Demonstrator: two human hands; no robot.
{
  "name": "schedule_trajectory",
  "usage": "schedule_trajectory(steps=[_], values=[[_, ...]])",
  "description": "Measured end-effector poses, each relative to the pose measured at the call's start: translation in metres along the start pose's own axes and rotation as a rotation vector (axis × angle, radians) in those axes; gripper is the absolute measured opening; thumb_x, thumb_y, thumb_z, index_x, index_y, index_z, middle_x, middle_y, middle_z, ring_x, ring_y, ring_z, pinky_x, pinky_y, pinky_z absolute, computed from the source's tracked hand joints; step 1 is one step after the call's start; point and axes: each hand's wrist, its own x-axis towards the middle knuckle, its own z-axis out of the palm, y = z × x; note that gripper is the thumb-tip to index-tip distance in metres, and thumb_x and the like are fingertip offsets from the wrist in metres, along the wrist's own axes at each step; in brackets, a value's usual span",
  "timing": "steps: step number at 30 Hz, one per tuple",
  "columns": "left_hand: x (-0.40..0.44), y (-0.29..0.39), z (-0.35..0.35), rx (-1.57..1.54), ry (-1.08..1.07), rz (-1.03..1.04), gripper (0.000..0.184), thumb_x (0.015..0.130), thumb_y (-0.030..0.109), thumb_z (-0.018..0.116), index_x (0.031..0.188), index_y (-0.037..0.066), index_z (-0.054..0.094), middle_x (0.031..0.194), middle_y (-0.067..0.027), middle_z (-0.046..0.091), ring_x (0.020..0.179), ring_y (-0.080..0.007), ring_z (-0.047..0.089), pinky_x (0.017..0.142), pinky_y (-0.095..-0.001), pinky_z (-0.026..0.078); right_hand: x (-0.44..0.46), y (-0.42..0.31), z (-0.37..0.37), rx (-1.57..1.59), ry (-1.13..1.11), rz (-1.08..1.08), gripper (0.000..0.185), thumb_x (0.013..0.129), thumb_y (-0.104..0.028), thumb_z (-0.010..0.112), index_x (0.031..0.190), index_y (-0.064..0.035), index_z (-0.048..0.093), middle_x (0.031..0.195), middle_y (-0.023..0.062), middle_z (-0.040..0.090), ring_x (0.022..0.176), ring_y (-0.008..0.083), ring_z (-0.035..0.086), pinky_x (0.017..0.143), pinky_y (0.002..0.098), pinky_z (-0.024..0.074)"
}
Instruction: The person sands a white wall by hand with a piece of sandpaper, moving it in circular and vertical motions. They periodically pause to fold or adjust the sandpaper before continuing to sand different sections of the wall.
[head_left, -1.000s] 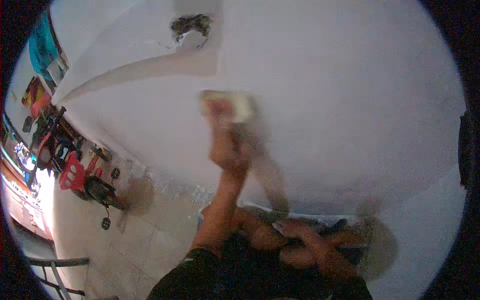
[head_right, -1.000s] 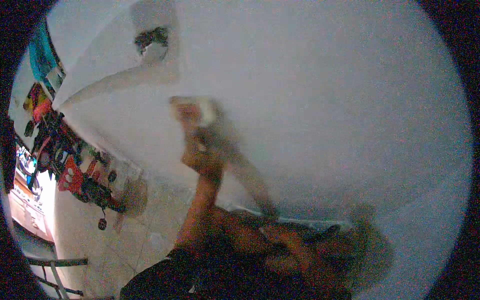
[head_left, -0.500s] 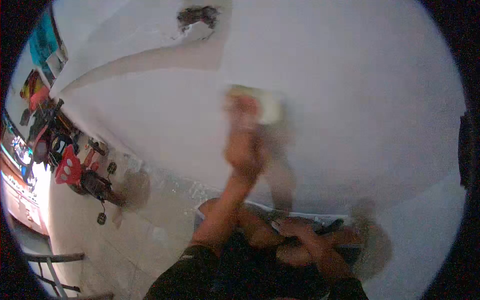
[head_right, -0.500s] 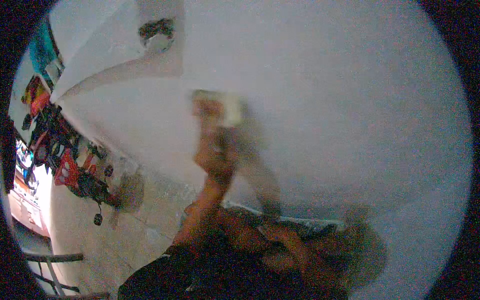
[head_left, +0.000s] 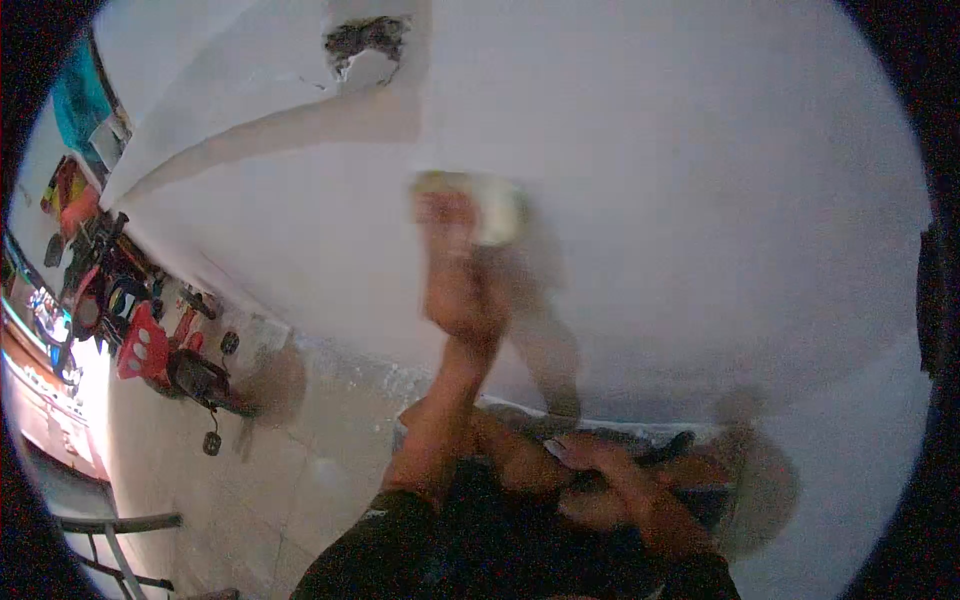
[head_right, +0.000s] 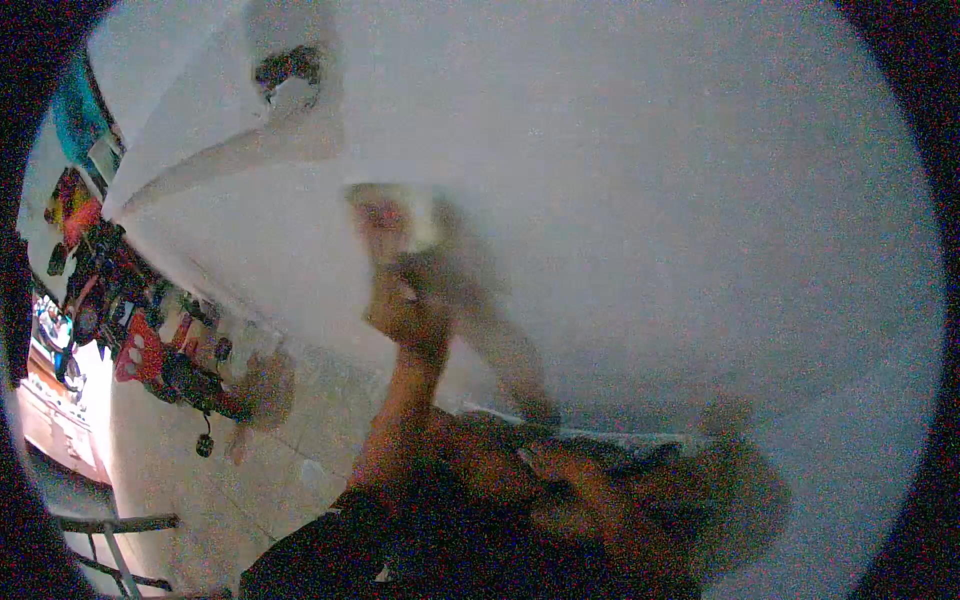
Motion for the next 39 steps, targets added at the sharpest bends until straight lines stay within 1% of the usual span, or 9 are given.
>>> schedule_trajectory(steps=[11,13,14,15,19,24,26,29,39], values=[[0.007,-0.081,-0.033,0.338,0.248,-0.236,0.033,0.096,0.005,0.057,0.127,-0.005,0.065,0.133,-0.0199,0.066,0.126,-0.0337,0.062,0.104,-0.0461,0.051,-0.048,-0.061,-0.045,0.012,0.041,0.122,0.066,0.104,-0.059,0.033,0.146,-0.0112,0.051,0.151,0.0182,0.049,0.137,0.0409,0.047,0.117,0.0517,0.0349],[-0.016,-0.026,-0.013,0.083,0.079,-0.157,0.037,0.099,0.015,0.058,0.131,-0.004,0.062,0.134,-0.0212,0.064,0.125,-0.0356,0.062,0.1,-0.0439,0.053,-0.04,-0.05,-0.039,0.021,0.037,0.086,0.066,0.104,-0.059,0.036,0.146,-0.0101,0.05,0.151,0.0181,0.049,0.137,0.0401,0.048,0.118,0.0502,0.0342],[-0.07,-0.071,-0.033,0.03,-0.407,-0.094,0.028,0.102,0.022,0.059,0.119,0.002,0.07,0.121,-0.0177,0.072,0.103,-0.0311,0.072,0.085,-0.039,0.058,-0.021,-0.026,-0.026,0.056,0.12,-0.005,0.062,0.104,-0.054,0.04,0.146,-0.0086,0.051,0.149,0.0175,0.051,0.136,0.0395,0.049,0.117,0.0495,0.0349],[-0.056,0.005,0.012,0.032,-0.448,0.069,0.044,0.093,0.012,0.06,0.137,0.004,0.06,0.144,-0.0227,0.056,0.133,-0.0423,0.055,0.106,-0.0477,0.05,-0.011,-0.007,-0.017,0.088,0.203,-0.092,0.058,0.105,-0.048,0.044,0.145,-0.007,0.051,0.147,0.017,0.053,0.135,0.0389,0.05,0.116,0.0489,0.0357],[-0.081,0.106,0.018,-0.47,-0.598,0.181,0.052,0.087,0.002,0.061,0.139,0.01,0.06,0.142,-0.0193,0.058,0.127,-0.041,0.059,0.097,-0.0471,0.055,-0.044,0.012,-0.043,0.271,0.498,-0.058,0.048,0.104,-0.034,0.054,0.142,-0.0049,0.052,0.142,0.0149,0.057,0.131,0.0368,0.053,0.112,0.0481,0.0398],[-0.125,0.148,-0.018,-0.741,-0.925,-0.776,0.034,0.096,0.011,0.065,0.128,0.003,0.066,0.119,-0.0149,0.073,0.097,-0.0207,0.072,0.084,-0.0366,0.057,-0.153,-0.052,-0.079,1.605,0.674,-0.64,0.051,0.099,-0.026,0.06,0.145,-0.0066,0.05,0.142,0.0138,0.057,0.131,0.0317,0.056,0.11,0.0461,0.0439],[-0.165,0.134,-0.016,-0.738,-0.921,-1.118,0.032,0.098,0.021,0.068,0.122,0.0,0.069,0.1,-0.0112,0.076,0.084,-0.0126,0.069,0.077,-0.0314,0.056,-0.133,-0.039,-0.066,1.634,0.819,-0.572,0.05,0.099,-0.023,0.062,0.144,-0.0059,0.051,0.14,0.0118,0.059,0.128,0.0295,0.057,0.108,0.0442,0.0459],[-0.146,0.124,-0.01,-0.644,-1.206,-1.203,0.034,0.097,0.025,0.071,0.118,-0.001,0.07,0.093,-0.0085,0.074,0.082,-0.0134,0.068,0.07,-0.0302,0.055,-0.124,-0.05,-0.049,1.612,1.045,-0.242,0.044,0.096,-0.021,0.07,0.135,-0.0042,0.059,0.129,0.0067,0.065,0.115,0.0222,0.063,0.096,0.0363,0.0514],[-0.139,0.11,0.005,-1.092,-0.891,-1.612,0.03,0.094,0.024,0.076,0.111,0.0,0.071,0.096,-0.0067,0.074,0.081,-0.0146,0.069,0.074,-0.0313,0.057,-0.129,-0.066,-0.069,1.679,1.226,-0.255,0.029,0.096,-0.023,0.072,0.114,-0.0012,0.07,0.111,0.0076,0.072,0.101,0.0206,0.067,0.09,0.0324,0.0502]])
